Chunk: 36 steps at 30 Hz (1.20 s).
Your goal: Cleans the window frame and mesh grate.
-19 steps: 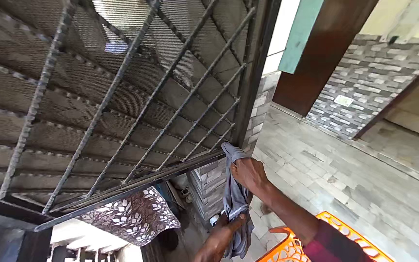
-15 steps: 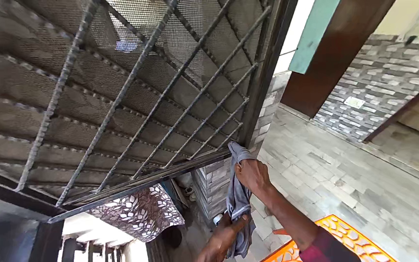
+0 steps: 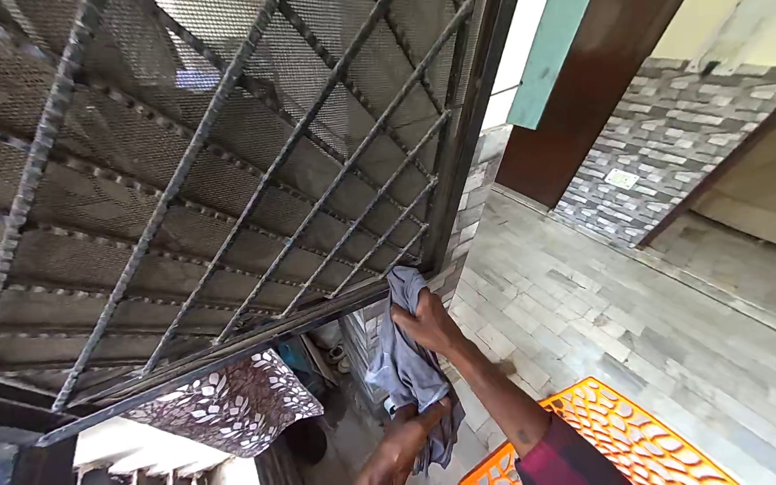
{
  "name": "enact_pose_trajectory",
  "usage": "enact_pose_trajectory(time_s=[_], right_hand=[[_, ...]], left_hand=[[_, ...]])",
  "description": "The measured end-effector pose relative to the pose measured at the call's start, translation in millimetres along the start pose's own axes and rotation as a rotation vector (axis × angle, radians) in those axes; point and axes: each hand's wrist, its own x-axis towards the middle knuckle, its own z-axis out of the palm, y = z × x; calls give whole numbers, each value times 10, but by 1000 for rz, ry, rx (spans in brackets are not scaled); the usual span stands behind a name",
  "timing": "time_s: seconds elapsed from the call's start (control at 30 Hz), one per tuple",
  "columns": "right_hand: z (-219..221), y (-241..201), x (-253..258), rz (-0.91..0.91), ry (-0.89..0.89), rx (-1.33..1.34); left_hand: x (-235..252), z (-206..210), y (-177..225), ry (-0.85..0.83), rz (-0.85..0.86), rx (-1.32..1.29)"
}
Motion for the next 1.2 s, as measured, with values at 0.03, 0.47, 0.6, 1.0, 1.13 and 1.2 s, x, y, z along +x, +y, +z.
enact_pose_trajectory(time_s=[0.03,0.47,0.6,1.0,1.13,1.2], right_hand=[[-6,-2,6,-27,-1,-117],[-748,-387,-198,-119,-139,-793],[-478,-31,4,-44,-52,-801],[243,122,-144,-155,146,-275],[315,86,-255,-351,255,-401],[277,-25,-222,-298,180,-509]], left_hand=[[11,28,-17,-3,11,4],[-47,94,51,-5,121,35],[-92,108,35,1,131,11],[-185,-182,-99,133,102,-69],[-250,-186,-135,128,92,-79],[-255,-182,-157,117,96,-91]])
